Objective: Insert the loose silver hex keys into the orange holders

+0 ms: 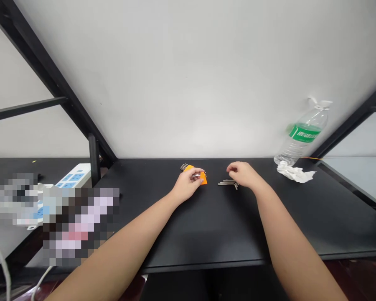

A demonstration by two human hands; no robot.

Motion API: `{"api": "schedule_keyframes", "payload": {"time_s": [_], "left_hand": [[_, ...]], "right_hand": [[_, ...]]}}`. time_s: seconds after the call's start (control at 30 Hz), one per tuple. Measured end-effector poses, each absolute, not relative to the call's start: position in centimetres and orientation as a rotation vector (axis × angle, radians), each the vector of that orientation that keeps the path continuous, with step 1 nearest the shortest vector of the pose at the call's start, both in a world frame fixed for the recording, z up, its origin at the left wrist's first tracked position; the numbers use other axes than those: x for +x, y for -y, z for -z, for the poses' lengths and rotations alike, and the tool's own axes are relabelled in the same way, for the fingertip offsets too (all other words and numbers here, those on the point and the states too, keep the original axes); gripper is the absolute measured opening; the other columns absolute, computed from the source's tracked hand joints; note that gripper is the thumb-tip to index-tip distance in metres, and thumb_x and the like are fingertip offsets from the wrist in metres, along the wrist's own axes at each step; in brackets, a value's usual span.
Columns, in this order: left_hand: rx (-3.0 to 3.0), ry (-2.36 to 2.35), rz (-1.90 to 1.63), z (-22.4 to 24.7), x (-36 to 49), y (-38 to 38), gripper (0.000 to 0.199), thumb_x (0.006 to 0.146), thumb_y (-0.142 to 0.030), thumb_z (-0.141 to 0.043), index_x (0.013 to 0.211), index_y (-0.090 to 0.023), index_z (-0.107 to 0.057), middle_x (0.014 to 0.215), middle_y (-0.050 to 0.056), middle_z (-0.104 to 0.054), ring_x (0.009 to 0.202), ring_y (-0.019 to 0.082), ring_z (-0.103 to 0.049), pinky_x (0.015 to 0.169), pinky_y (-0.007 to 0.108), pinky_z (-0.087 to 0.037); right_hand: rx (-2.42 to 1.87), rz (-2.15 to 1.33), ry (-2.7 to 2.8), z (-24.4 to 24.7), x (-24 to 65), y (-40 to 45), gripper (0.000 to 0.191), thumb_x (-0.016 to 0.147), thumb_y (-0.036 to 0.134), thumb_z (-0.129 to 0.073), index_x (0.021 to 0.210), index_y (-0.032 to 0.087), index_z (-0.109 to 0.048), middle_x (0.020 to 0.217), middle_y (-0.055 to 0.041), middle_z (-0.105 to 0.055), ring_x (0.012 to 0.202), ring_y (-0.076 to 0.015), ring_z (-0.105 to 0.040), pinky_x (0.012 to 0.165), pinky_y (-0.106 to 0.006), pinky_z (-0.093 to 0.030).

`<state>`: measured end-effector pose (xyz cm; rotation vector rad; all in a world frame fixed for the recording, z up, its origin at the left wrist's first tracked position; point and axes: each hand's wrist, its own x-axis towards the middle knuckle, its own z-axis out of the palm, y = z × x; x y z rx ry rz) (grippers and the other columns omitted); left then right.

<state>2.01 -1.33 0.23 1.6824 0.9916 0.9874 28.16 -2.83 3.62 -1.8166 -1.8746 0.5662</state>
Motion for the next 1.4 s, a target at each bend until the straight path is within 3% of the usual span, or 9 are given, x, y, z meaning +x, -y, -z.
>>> {"api": "schedule_keyframes", "payload": {"time_s": [0.13,0.3,0.6,0.7,0.87,1.03,1.4], "left_hand": [[1.716,-0.946,-0.996,-0.3,2.2,1.5,0.031,0.08,-0.024,-0.071,0.111,-0.019,-0.07,0.106,0.007,-0.073,0.091,0.021,-0.072,0.088,0.038,-0.061],[1.738,-0.948,-1.007,-0.1,2.3,1.4,0.028,0.083,-0.029,-0.072,0.109,-0.019,-0.07,0.105,0.007,-0.073,0.09,0.021,-0.072,0.088,0.039,-0.061],[1.897,-0.947,-1.001,-0.1,2.3,1.3,0.028,0.082,-0.015,-0.063,0.109,-0.019,-0.07,0.1,0.006,-0.072,0.087,0.019,-0.069,0.084,0.035,-0.059],[1.93,-1.002,-1.021,0.2,2.1,0.9,0.031,0.079,-0.013,-0.061,0.108,-0.02,-0.07,0.089,0.003,-0.07,0.077,0.016,-0.065,0.077,0.032,-0.057],[1.912,-1.005,-0.987,0.2,1.7,0.7,0.029,0.079,-0.014,-0.061,0.106,-0.019,-0.069,0.09,0.004,-0.069,0.079,0.017,-0.066,0.08,0.034,-0.056],[1.907,-0.997,-0.96,0.2,1.5,0.8,0.031,0.08,-0.019,-0.063,0.11,-0.019,-0.07,0.091,0.004,-0.068,0.08,0.017,-0.066,0.08,0.034,-0.057],[1.927,-1.001,-0.942,0.4,1.4,0.8,0.032,0.081,-0.018,-0.063,0.112,-0.02,-0.07,0.091,0.003,-0.067,0.081,0.016,-0.066,0.08,0.033,-0.056]], "right_hand": [[-1.419,-0.973,1.763,-3.4,23.9,3.8,0.019,0.082,0.027,-0.06,0.098,0.022,-0.068,0.087,-0.0014,-0.072,0.074,-0.0153,-0.067,0.069,-0.026,-0.052],[-1.322,-0.999,1.695,-2.3,21.0,3.9,0.013,0.077,0.026,-0.059,0.089,0.021,-0.063,0.086,-0.0012,-0.07,0.077,-0.0157,-0.065,0.068,-0.026,-0.052],[-1.52,-0.802,1.689,-1.7,21.2,3.1,0.014,0.07,0.021,-0.055,0.083,0.023,-0.06,0.073,0.0025,-0.064,0.064,-0.0142,-0.058,0.059,-0.025,-0.043],[-1.691,-0.683,1.74,-2.4,22.8,2.7,0.014,0.071,0.019,-0.056,0.082,0.023,-0.064,0.074,0.0014,-0.067,0.064,-0.0145,-0.059,0.06,-0.025,-0.042],[-2.047,-0.457,1.859,-2.5,27.5,1.8,0.017,0.07,0.013,-0.058,0.082,0.022,-0.065,0.085,-0.0026,-0.071,0.075,-0.0165,-0.062,0.064,-0.025,-0.04],[-2.204,-0.552,1.9,-2.2,31.1,1.5,0.023,0.069,0.007,-0.058,0.083,0.021,-0.069,0.09,-0.0042,-0.073,0.078,-0.0171,-0.064,0.065,-0.025,-0.04],[-2.121,-0.767,2.022,-3.6,30.6,2.6,0.023,0.072,0.014,-0.057,0.082,0.023,-0.075,0.085,-0.0014,-0.075,0.077,-0.0169,-0.065,0.063,-0.025,-0.041]]}}
